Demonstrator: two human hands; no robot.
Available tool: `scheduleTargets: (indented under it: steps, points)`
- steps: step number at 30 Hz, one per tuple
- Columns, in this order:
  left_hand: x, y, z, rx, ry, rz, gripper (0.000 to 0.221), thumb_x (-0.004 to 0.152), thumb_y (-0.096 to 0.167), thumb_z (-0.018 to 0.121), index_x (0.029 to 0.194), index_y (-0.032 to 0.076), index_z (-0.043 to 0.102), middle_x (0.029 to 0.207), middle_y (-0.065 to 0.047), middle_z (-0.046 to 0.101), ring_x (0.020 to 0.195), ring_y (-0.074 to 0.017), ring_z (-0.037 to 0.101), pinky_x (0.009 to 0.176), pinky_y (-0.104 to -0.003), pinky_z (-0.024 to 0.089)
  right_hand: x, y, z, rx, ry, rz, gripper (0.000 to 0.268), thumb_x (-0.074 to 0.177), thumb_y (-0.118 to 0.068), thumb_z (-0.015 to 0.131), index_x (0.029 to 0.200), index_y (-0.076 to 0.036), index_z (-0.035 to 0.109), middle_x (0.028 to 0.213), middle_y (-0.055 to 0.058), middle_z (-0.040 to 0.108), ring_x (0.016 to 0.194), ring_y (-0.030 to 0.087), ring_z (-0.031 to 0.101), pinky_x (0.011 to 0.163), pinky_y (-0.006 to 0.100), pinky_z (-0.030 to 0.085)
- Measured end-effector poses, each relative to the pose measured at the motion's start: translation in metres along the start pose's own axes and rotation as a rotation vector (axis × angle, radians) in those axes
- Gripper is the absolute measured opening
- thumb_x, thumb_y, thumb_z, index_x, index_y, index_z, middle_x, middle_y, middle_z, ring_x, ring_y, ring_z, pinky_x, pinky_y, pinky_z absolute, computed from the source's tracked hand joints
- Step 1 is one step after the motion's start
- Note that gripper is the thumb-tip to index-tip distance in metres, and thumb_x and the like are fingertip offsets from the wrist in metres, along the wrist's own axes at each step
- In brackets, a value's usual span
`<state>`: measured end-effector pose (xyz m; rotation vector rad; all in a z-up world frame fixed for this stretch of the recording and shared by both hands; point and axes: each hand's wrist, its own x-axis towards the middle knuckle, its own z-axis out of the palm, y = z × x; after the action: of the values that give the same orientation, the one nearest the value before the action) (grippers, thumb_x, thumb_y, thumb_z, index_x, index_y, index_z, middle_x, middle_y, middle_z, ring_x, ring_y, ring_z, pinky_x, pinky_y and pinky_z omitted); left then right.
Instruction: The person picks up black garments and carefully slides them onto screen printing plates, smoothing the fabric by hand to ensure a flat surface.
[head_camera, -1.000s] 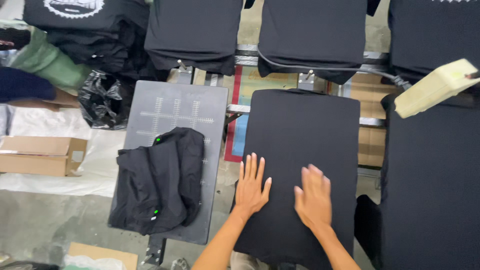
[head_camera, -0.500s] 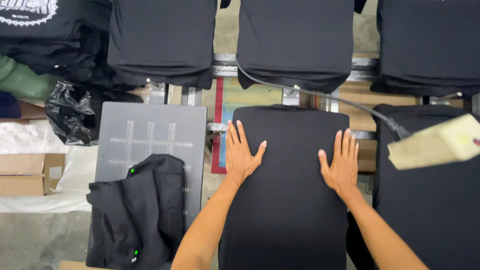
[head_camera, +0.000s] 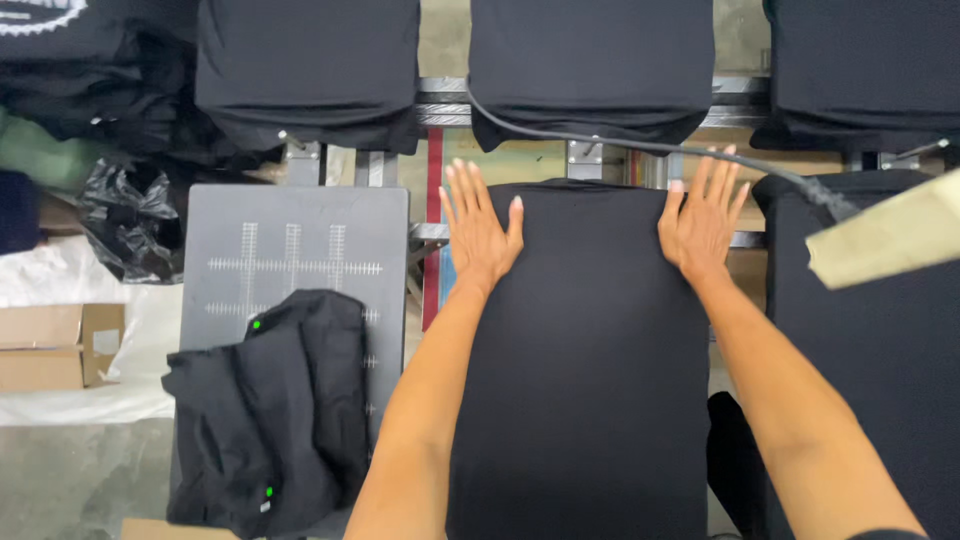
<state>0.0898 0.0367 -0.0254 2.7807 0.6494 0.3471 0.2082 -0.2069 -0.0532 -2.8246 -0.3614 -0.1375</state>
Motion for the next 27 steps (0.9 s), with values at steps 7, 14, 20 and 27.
scheduleTargets:
  steps: [7, 14, 20, 27]
  points:
    - [-0.168, 0.026, -0.069, -0.038, -0.248, 0.277, 0.073, 0.091, 0.045, 0.035, 0.135, -0.013, 0.029, 0.142, -0.033, 0.025, 0.137, -0.0396, 0.020, 0.113, -0.049, 0.008, -0.180, -0.031, -0.065, -0.043, -0.002, -0.260, 0.058, 0.092, -0.022, 0.041, 0.137, 0.014, 0.032, 0.143, 0.034, 0.027, 0.135, 0.043, 0.024, 0.108, 0.056, 0.014]
    - [-0.364, 0.042, -0.075, -0.105, -0.469, 0.625, 0.056, 0.092, 0.022, 0.019, 0.140, -0.008, 0.024, 0.147, -0.021, 0.024, 0.139, -0.0312, 0.018, 0.114, -0.042, 0.011, -0.394, -0.031, -0.066, -0.227, -0.207, -0.506, 0.058, 0.088, -0.026, 0.024, 0.142, -0.004, 0.024, 0.149, 0.012, 0.025, 0.141, 0.026, 0.017, 0.115, 0.046, 0.012]
    - [-0.390, 0.031, -0.097, -0.169, -0.537, 0.708, 0.055, 0.097, 0.024, 0.017, 0.141, -0.008, 0.021, 0.148, -0.020, 0.022, 0.139, -0.0290, 0.015, 0.115, -0.039, 0.008, -0.425, -0.018, -0.081, -0.076, -0.243, -0.570, 0.057, 0.093, -0.034, 0.024, 0.142, -0.006, 0.022, 0.150, 0.008, 0.022, 0.140, 0.022, 0.017, 0.115, 0.041, 0.011]
    - [-0.309, 0.014, -0.076, -0.229, -0.534, 0.868, 0.054, 0.096, 0.025, 0.024, 0.140, -0.006, 0.026, 0.148, -0.022, 0.025, 0.139, -0.0317, 0.020, 0.114, -0.042, 0.012, -0.337, -0.020, -0.079, 0.021, -0.272, -0.721, 0.060, 0.088, -0.040, 0.039, 0.136, -0.004, 0.034, 0.146, 0.010, 0.031, 0.137, 0.025, 0.026, 0.112, 0.044, 0.017]
